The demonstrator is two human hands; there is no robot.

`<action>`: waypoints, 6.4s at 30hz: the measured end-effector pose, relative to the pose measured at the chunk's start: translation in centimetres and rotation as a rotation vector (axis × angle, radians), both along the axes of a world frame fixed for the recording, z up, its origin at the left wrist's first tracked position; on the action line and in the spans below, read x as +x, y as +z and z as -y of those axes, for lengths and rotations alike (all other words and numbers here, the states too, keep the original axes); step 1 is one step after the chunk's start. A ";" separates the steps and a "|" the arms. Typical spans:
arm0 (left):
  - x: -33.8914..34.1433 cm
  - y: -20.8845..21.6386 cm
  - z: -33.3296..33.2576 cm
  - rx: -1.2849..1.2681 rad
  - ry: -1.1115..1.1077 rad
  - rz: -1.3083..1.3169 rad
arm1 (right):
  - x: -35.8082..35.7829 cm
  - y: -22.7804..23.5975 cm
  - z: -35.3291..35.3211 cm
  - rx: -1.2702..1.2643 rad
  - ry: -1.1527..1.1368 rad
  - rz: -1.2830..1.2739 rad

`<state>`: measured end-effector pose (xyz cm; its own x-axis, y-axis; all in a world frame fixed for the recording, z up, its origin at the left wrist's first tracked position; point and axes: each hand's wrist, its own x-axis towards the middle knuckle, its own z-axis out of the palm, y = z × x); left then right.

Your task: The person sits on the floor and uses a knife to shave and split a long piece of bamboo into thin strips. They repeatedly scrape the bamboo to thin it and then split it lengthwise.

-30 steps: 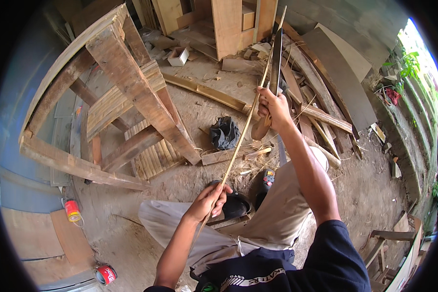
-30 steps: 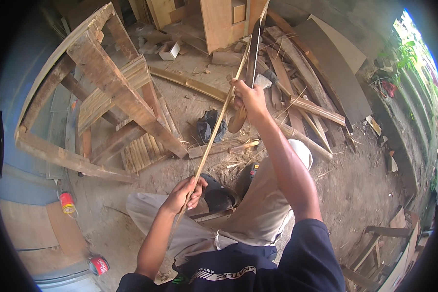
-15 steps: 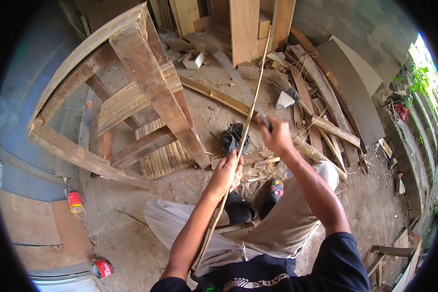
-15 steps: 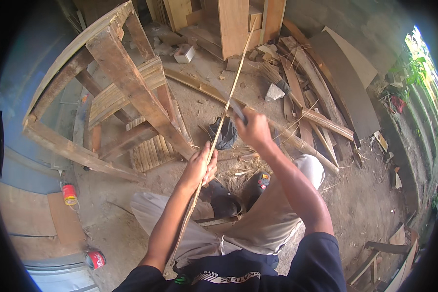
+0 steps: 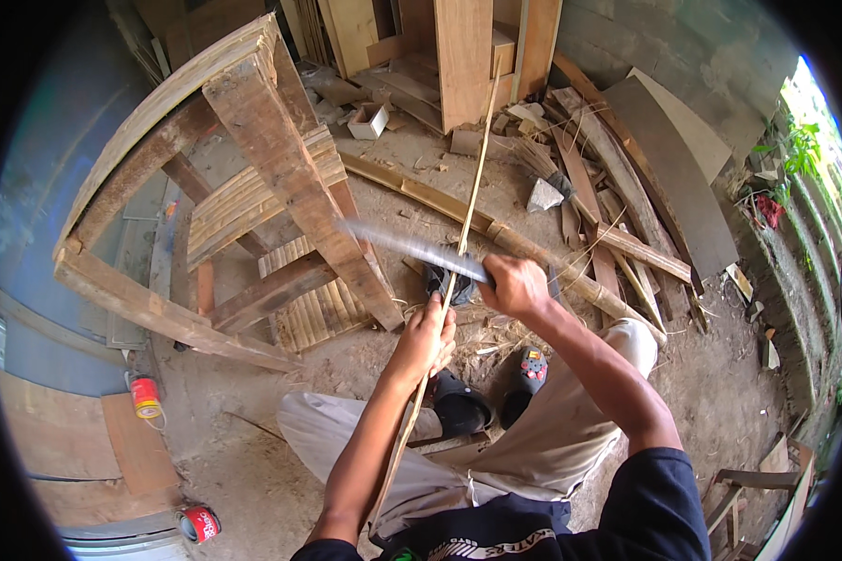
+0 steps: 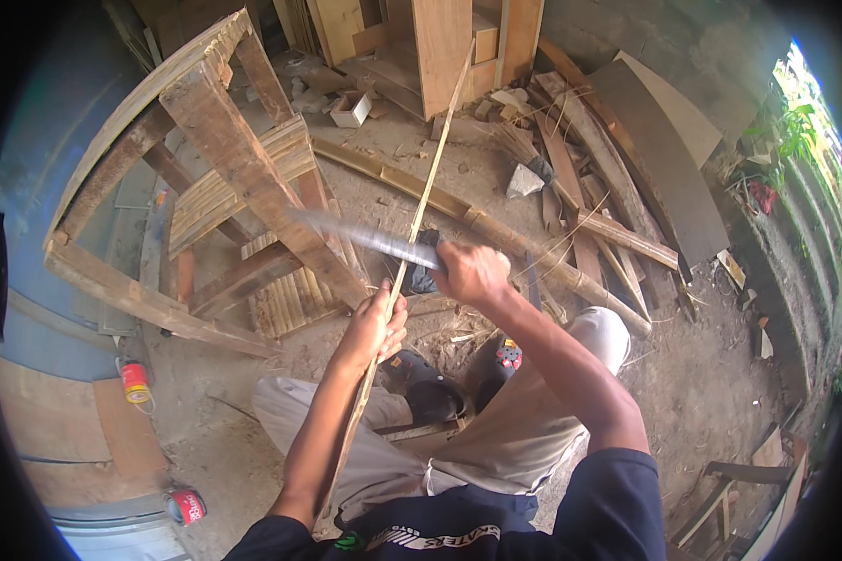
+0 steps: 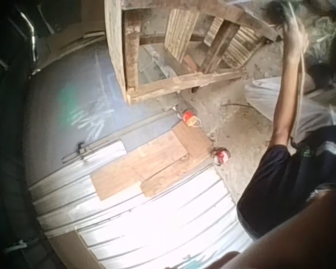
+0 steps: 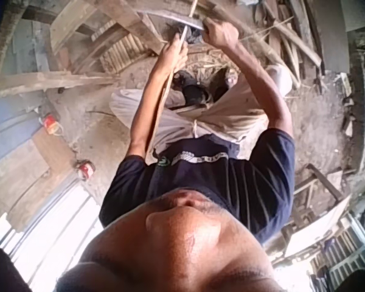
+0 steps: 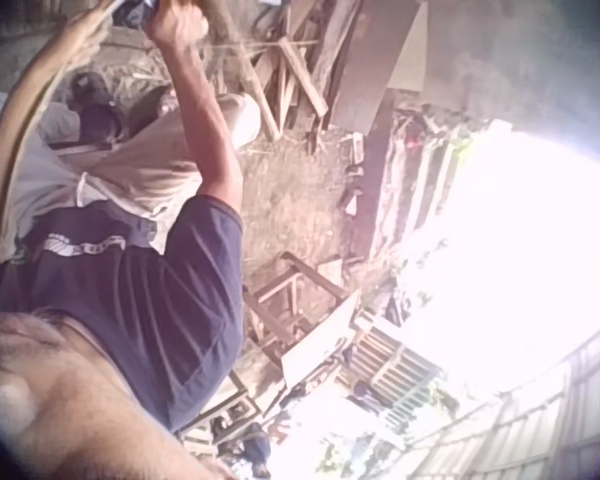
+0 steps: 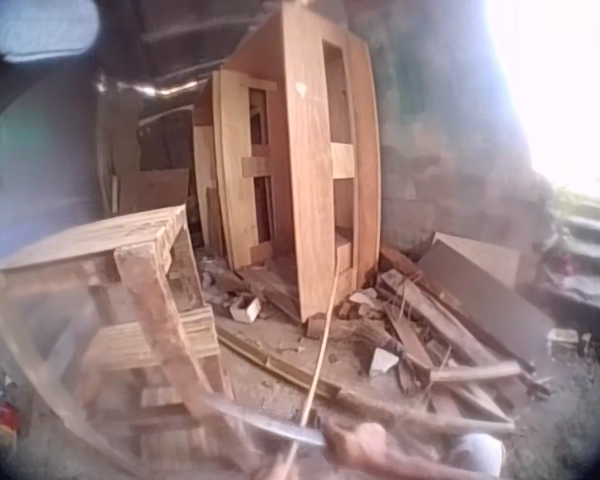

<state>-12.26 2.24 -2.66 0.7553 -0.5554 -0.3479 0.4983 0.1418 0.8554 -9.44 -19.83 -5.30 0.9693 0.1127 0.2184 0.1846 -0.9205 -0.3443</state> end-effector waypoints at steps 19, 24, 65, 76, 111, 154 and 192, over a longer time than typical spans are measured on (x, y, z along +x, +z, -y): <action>-5.6 -2.1 -5.6 -0.016 -0.194 -0.043 | 3.7 0.3 9.9 -0.056 -0.308 0.168; -7.0 -3.5 -8.0 0.107 -0.219 -0.066 | 5.0 2.0 13.7 0.554 -0.885 0.101; -7.0 -6.2 -9.7 0.466 -0.234 0.251 | 6.5 3.1 10.8 1.453 -0.722 0.211; -9.3 -6.5 -14.1 0.149 -0.446 -0.153 | 7.3 2.5 17.4 1.212 -0.926 0.245; -2.9 1.2 -3.4 0.109 -0.172 0.069 | 0.6 -0.4 3.7 -0.175 -0.109 -0.230; -3.0 -0.9 -1.0 0.155 -0.117 0.113 | -3.0 0.2 -1.0 -0.182 -0.019 0.021; -6.2 -0.1 -4.2 0.086 -0.206 0.115 | -1.9 2.0 3.8 -0.324 -0.242 -0.121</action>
<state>-18.43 6.42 -2.80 0.6665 -0.6739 -0.3188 0.4078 -0.0285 0.9126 -11.36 -23.65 -3.30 0.9928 -0.0772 0.0919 -0.0741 -0.9966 -0.0358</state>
